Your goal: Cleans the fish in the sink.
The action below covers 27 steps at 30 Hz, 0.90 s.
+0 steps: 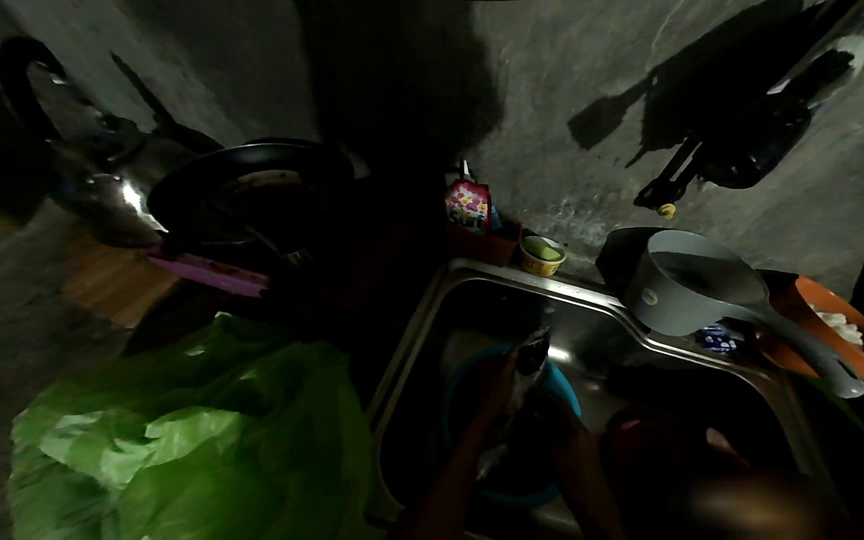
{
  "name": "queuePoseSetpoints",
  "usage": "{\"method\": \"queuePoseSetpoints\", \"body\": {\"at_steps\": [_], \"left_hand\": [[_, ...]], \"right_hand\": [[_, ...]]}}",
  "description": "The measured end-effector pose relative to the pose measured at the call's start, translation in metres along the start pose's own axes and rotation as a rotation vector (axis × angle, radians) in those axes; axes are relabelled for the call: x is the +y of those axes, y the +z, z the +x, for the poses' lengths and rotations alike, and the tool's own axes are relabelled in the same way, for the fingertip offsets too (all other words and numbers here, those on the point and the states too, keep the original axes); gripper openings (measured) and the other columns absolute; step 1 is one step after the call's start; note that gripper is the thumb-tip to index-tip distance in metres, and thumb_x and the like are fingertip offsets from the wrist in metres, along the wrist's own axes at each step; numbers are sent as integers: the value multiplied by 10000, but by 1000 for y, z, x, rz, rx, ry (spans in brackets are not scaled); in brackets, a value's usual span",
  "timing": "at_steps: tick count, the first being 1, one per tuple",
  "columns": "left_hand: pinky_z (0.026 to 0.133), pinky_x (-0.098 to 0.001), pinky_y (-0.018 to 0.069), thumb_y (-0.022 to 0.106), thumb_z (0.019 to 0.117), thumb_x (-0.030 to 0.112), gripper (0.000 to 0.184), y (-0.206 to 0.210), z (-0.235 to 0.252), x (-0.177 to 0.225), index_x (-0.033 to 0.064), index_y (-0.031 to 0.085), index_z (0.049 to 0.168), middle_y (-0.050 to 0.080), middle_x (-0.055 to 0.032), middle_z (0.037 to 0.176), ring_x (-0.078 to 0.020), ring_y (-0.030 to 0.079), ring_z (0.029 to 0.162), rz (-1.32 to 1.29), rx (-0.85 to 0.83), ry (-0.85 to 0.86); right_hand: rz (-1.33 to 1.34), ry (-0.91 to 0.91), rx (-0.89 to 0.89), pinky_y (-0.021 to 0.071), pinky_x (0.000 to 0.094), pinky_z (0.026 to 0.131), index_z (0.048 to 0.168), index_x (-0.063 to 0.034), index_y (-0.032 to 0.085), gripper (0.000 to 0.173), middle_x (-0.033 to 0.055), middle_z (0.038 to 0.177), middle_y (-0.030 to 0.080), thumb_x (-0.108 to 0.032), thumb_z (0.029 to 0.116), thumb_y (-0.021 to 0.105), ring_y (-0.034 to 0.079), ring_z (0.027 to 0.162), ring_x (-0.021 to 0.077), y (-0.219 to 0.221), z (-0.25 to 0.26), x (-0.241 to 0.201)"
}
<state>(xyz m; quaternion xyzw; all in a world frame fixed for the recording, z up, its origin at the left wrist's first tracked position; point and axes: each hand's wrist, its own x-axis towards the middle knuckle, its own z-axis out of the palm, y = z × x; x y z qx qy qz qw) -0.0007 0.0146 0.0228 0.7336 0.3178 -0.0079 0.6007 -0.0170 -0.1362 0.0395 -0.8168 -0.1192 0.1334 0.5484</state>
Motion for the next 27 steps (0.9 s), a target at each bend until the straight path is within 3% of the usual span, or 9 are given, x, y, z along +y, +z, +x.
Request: {"method": "queuePoseSetpoints", "body": {"at_steps": [2, 6, 9, 14, 18, 24, 27], "left_hand": [[898, -483, 506, 430, 1104, 363, 459, 1, -1, 1, -12, 693, 1124, 677, -193, 1037, -289, 639, 962, 4, 7, -11], [933, -516, 492, 406, 1108, 382, 491, 0, -3, 4, -22, 678, 1170, 669, -225, 1094, -329, 637, 1014, 41, 17, -49], [872, -531, 512, 397, 1108, 399, 527, 2, 2, -2, -46, 679, 1106, 664, -236, 1006, -340, 639, 930, 54, 45, -35], [947, -579, 482, 330, 1115, 431, 586, 1, 4, -1, -53, 646, 1213, 650, -282, 1124, -400, 626, 1053, 59, 66, -76], [914, -571, 483, 335, 1115, 427, 601, 2, 4, 1, -83, 649, 1165, 645, -295, 1065, -402, 622, 997, 64, 87, -94], [917, -581, 486, 332, 1112, 445, 620, 4, 3, 0, -83, 654, 1154, 646, -301, 1066, -409, 626, 1004, 82, 110, -93], [932, -583, 478, 315, 1116, 437, 622, 4, 2, 2, -86, 646, 1178, 645, -302, 1081, -410, 625, 1016, 112, 92, -80]], "right_hand": [[-60, -9, -6, 523, 331, 1014, 1277, 75, 649, 309, 228, 1262, 667, -53, 1000, 602, 658, 1160, 242, 4, 3, -1], [-148, -93, 34, 536, 392, 991, 1231, 100, 680, 305, 286, 1226, 662, -46, 965, 645, 670, 1117, 332, 12, 10, 7], [-91, -67, 25, 552, 373, 958, 1203, 108, 671, 298, 256, 1170, 681, -44, 948, 656, 684, 1063, 288, 15, 13, 7], [-38, -27, 33, 535, 354, 996, 1264, 97, 658, 323, 249, 1212, 682, -37, 971, 631, 681, 1101, 278, 24, 12, 9], [-66, 33, 28, 527, 370, 1009, 1244, 82, 668, 310, 262, 1241, 659, -62, 971, 648, 667, 1125, 301, 23, 19, 5], [20, 141, -80, 472, 360, 1080, 1384, 78, 568, 399, 280, 1427, 522, -56, 1009, 583, 571, 1272, 306, 29, 21, 6], [69, 172, -200, 456, 349, 1100, 1422, 82, 517, 425, 266, 1444, 523, -57, 1023, 567, 569, 1292, 280, 23, 27, 8]]}}
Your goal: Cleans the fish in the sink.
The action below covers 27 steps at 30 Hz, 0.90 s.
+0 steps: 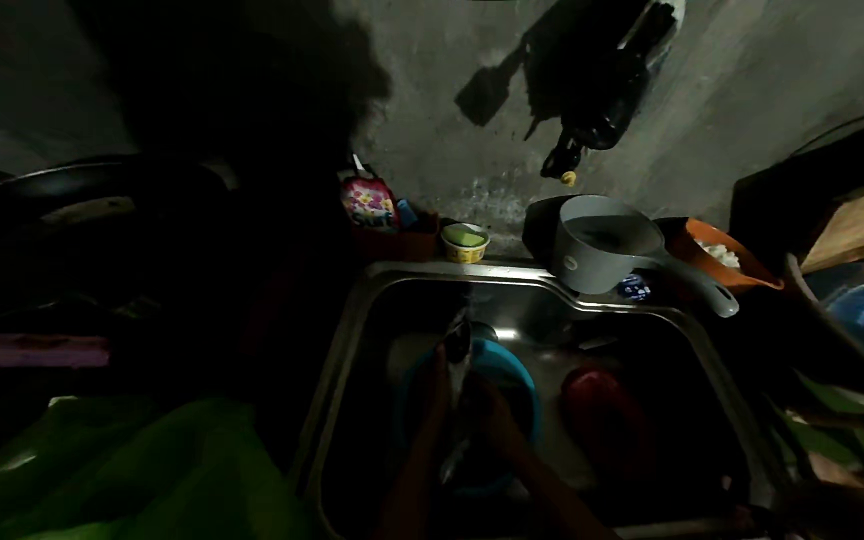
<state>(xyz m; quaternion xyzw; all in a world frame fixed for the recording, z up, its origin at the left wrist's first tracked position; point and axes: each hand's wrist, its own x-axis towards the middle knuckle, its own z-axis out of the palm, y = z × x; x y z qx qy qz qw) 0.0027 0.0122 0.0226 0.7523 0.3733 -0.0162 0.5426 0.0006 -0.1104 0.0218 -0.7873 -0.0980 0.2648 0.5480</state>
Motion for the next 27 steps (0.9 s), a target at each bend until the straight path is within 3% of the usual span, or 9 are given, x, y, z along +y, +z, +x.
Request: {"method": "queuePoseSetpoints", "body": {"at_steps": [5, 8, 15, 16, 18, 21, 24, 27], "left_hand": [[928, -574, 476, 296, 1115, 451, 657, 0, -5, 7, -113, 628, 1173, 632, -316, 1095, -417, 610, 1027, 10, 1, -39], [995, -576, 449, 287, 1129, 394, 624, -2, -8, 15, -133, 606, 1224, 619, -343, 1178, -441, 601, 1121, 107, -8, -19], [992, -564, 450, 320, 1130, 355, 576, 2, -14, 15, -136, 609, 1217, 621, -337, 1171, -424, 601, 1109, 125, 13, 49], [1005, -563, 449, 319, 1131, 344, 563, 2, -17, 17, -127, 607, 1242, 626, -332, 1184, -424, 607, 1125, 141, 9, 65], [962, -544, 464, 327, 1129, 358, 575, 4, -20, 18, -135, 620, 1183, 632, -318, 1126, -394, 612, 1056, 97, 21, 69], [922, -517, 477, 333, 1126, 377, 594, 6, -20, 15, -141, 625, 1143, 631, -297, 1079, -348, 605, 994, 29, 27, 76], [975, -546, 460, 311, 1131, 360, 604, 8, -22, 15, -159, 618, 1171, 630, -335, 1132, -401, 613, 1066, 79, 37, 117], [950, -566, 468, 289, 1131, 386, 637, 10, -22, 13, -161, 616, 1170, 633, -343, 1108, -421, 617, 1050, 100, 69, 137]], "right_hand": [[59, -20, -90, 482, 343, 1066, 1404, 87, 530, 447, 257, 1395, 552, -63, 994, 627, 591, 1239, 261, -12, 2, -1], [56, -4, -103, 481, 359, 1068, 1399, 84, 538, 451, 268, 1415, 541, -87, 995, 638, 587, 1251, 278, -13, 0, 0], [104, 31, -24, 499, 331, 1017, 1325, 69, 598, 343, 204, 1260, 662, -128, 1045, 569, 645, 1135, 191, -25, -9, -15], [86, 36, -23, 490, 351, 1026, 1321, 59, 607, 344, 204, 1262, 662, -155, 1057, 551, 641, 1144, 205, -27, -10, -18], [69, 54, -27, 476, 393, 1043, 1319, 50, 611, 355, 211, 1273, 656, -189, 1073, 520, 632, 1164, 235, -29, -11, -21], [167, 86, 18, 510, 380, 978, 1291, 51, 624, 328, 193, 1206, 676, -171, 1075, 514, 654, 1073, 211, -26, -12, -19], [389, 109, 76, 546, 339, 860, 1255, 57, 618, 304, 149, 1085, 673, -163, 1066, 526, 646, 917, 151, -21, -15, -13], [612, 77, 158, 551, 279, 761, 1188, 68, 612, 243, 83, 949, 645, -118, 1061, 520, 618, 794, 90, -13, -19, -8]]}}
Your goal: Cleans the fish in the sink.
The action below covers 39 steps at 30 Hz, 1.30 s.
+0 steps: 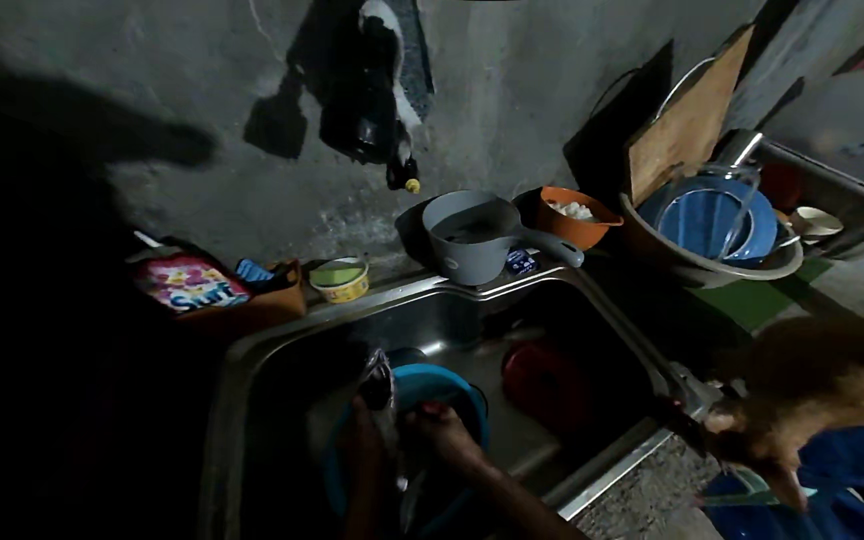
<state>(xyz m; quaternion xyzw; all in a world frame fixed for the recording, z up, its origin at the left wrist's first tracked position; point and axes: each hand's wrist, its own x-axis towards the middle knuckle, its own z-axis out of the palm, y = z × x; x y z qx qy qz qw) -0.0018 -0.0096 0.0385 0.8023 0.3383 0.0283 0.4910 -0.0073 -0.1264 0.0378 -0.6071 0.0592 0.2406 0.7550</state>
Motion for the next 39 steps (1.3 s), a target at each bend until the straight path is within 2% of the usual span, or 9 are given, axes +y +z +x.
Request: {"method": "queuePoseSetpoints", "body": {"at_steps": [5, 8, 12, 16, 22, 26, 29, 34, 39], "left_hand": [[929, -545, 488, 314, 1124, 403, 635, 3, 3, -7, -149, 626, 1157, 642, -318, 1090, -374, 627, 1012, -113, 48, 7], [819, -477, 516, 343, 1113, 441, 656, 2, 5, -7, -135, 647, 1035, 638, -251, 949, -272, 611, 852, -159, 68, -49], [844, -506, 511, 328, 1120, 417, 635, -1, 0, -3, -133, 642, 1071, 641, -269, 970, -308, 622, 882, -146, 47, -38], [844, -497, 531, 317, 1123, 406, 612, -5, 0, -3, -111, 644, 1129, 653, -257, 1000, -304, 639, 894, -180, 45, -8], [873, -523, 509, 364, 1120, 379, 565, -3, 6, -6, -106, 653, 1123, 651, -266, 1027, -339, 628, 930, -163, 21, -84], [904, -511, 503, 383, 1121, 317, 509, -2, 4, -7, -114, 651, 1126, 651, -272, 1036, -336, 629, 957, -162, -11, -38], [921, -505, 497, 394, 1118, 306, 483, -3, 5, -6, -99, 655, 1140, 655, -261, 1052, -331, 628, 980, -123, -34, -38], [822, -460, 504, 405, 1115, 321, 486, -3, 8, -8, -88, 664, 1071, 638, -208, 928, -276, 603, 853, -136, -21, -60], [848, -454, 502, 423, 1112, 301, 463, -5, 10, -8, -93, 665, 1079, 647, -218, 957, -272, 610, 886, -165, -11, -66]], "right_hand": [[245, -115, 42, 572, 275, 755, 1248, 66, 564, 258, 41, 905, 637, -83, 1068, 454, 636, 767, 89, 5, -3, 7], [316, -117, 45, 592, 285, 767, 1123, 46, 582, 208, 38, 856, 666, -71, 1079, 415, 669, 762, 105, 9, -4, 3], [-91, -57, 116, 557, 277, 763, 1203, 79, 604, 262, 92, 931, 665, -113, 1076, 479, 641, 789, 102, 4, -6, -8], [-380, 44, 96, 554, 390, 913, 1302, 44, 610, 339, 186, 1147, 688, -187, 1079, 502, 683, 989, 214, -11, -16, -13], [-368, 84, 94, 571, 323, 751, 1321, -3, 618, 329, 118, 1058, 690, -193, 1072, 517, 664, 813, 138, -24, -30, -6], [-637, 93, 69, 504, 425, 1013, 1353, 16, 605, 362, 204, 1236, 678, -196, 1069, 531, 661, 1133, 268, -16, -31, -20], [-836, 129, -57, 452, 479, 1094, 1415, -1, 563, 412, 226, 1321, 643, -221, 1068, 534, 616, 1245, 334, -13, -22, -23], [-849, 119, -161, 472, 462, 1072, 1326, 28, 620, 414, 225, 1269, 664, -228, 1003, 660, 637, 1199, 316, -18, -4, -9], [-647, 142, -251, 493, 389, 1018, 1271, 55, 639, 321, 207, 1247, 656, -156, 1034, 590, 635, 1134, 238, -21, -3, -11]]}}
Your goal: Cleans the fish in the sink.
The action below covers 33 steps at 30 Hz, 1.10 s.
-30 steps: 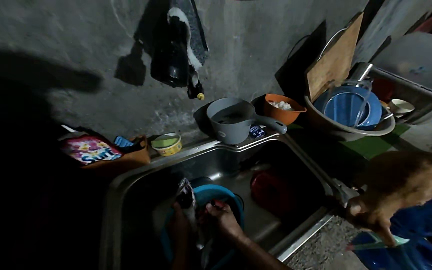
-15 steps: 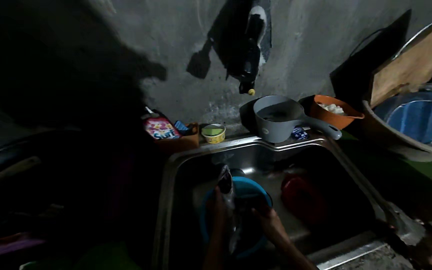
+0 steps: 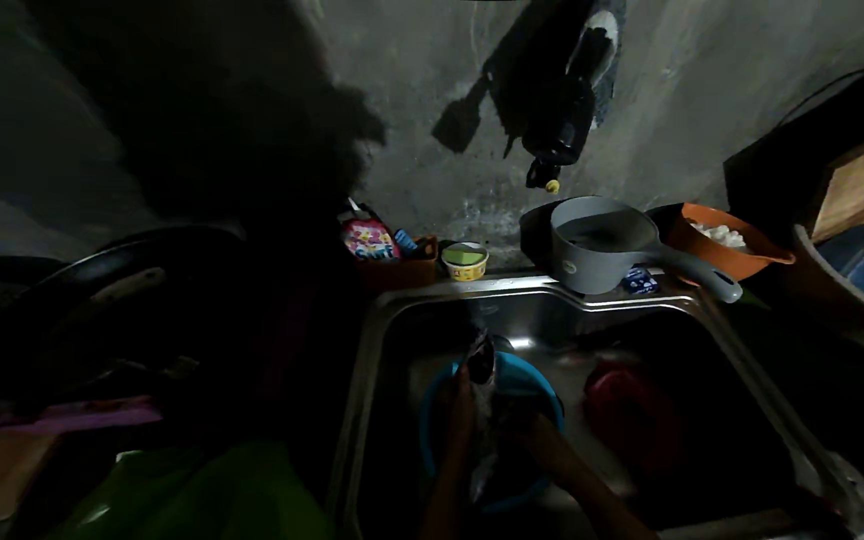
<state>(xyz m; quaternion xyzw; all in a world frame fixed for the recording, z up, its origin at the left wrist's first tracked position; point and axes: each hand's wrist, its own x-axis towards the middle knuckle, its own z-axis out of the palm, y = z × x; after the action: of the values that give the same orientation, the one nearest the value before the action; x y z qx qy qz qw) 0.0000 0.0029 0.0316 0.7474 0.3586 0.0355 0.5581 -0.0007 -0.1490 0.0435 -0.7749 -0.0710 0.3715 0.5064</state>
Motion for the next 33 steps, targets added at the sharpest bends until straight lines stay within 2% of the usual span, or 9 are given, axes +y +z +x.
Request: {"method": "queuePoseSetpoints", "body": {"at_steps": [3, 5, 7, 9, 12, 16, 22, 26, 33], "left_hand": [[875, -472, 499, 417, 1112, 298, 462, -1, 2, 0, -93, 663, 1094, 650, -233, 989, -297, 616, 928, 24, -9, -3], [929, -499, 492, 407, 1114, 307, 472, -2, 3, 0, -90, 663, 1116, 657, -251, 1045, -330, 624, 1000, 43, -27, -16], [918, -490, 491, 409, 1114, 310, 467, -2, 3, 1, -80, 666, 1104, 653, -239, 1031, -320, 620, 988, 25, -26, -36], [866, -461, 496, 410, 1114, 305, 461, -2, 3, -1, -75, 668, 1069, 641, -211, 964, -282, 608, 912, -15, -16, -22], [874, -455, 510, 418, 1110, 302, 448, 0, 7, -10, -53, 690, 1089, 665, -193, 970, -266, 627, 924, -33, -10, 34], [873, -460, 505, 406, 1113, 326, 470, 0, 7, -7, -53, 683, 1084, 654, -195, 973, -272, 618, 923, -21, -20, -1], [849, -451, 503, 421, 1110, 318, 463, 1, 8, -8, -69, 673, 1072, 644, -197, 948, -265, 607, 885, -47, -16, -10], [793, -423, 509, 424, 1108, 324, 471, 3, 10, -13, -63, 664, 989, 622, -166, 880, -235, 598, 824, -107, -18, -15], [869, -463, 505, 388, 1117, 323, 476, 1, 8, -7, -58, 669, 1068, 646, -204, 965, -286, 622, 923, -17, -46, 1]], "right_hand": [[191, -2, -13, 518, 347, 927, 1229, 57, 638, 286, 153, 1167, 657, -126, 1039, 529, 626, 1032, 166, 0, -1, 3], [307, 55, -18, 537, 329, 838, 1271, 28, 615, 301, 108, 1109, 655, -139, 1036, 531, 623, 940, 136, 1, 0, 6], [380, 94, -9, 485, 246, 615, 1261, -12, 602, 275, 19, 906, 620, -152, 1037, 525, 554, 693, 64, 4, 3, 11], [457, 116, -24, 422, 203, 516, 1191, -34, 594, 206, -31, 773, 553, -151, 1045, 507, 472, 561, 32, 6, 4, 15], [570, 139, -22, 396, 176, 477, 1136, -50, 589, 157, -45, 741, 536, -131, 1059, 479, 444, 523, 16, 8, 4, 19], [746, 180, 5, 395, 171, 447, 1050, -76, 577, 101, -48, 678, 516, -90, 1046, 477, 431, 482, 16, 11, 2, 15], [918, 186, 1, 382, 148, 439, 932, -88, 547, 205, -56, 611, 479, -88, 1078, 402, 403, 450, 6, 14, 1, 17], [1022, 229, 17, 365, 131, 413, 877, -94, 535, 258, -59, 576, 466, -93, 1083, 381, 391, 424, -5, 15, -2, 11], [1270, 284, 50, 378, 129, 393, 836, -96, 537, 294, -48, 553, 465, -129, 1081, 378, 407, 405, 3, 21, -1, 11]]}}
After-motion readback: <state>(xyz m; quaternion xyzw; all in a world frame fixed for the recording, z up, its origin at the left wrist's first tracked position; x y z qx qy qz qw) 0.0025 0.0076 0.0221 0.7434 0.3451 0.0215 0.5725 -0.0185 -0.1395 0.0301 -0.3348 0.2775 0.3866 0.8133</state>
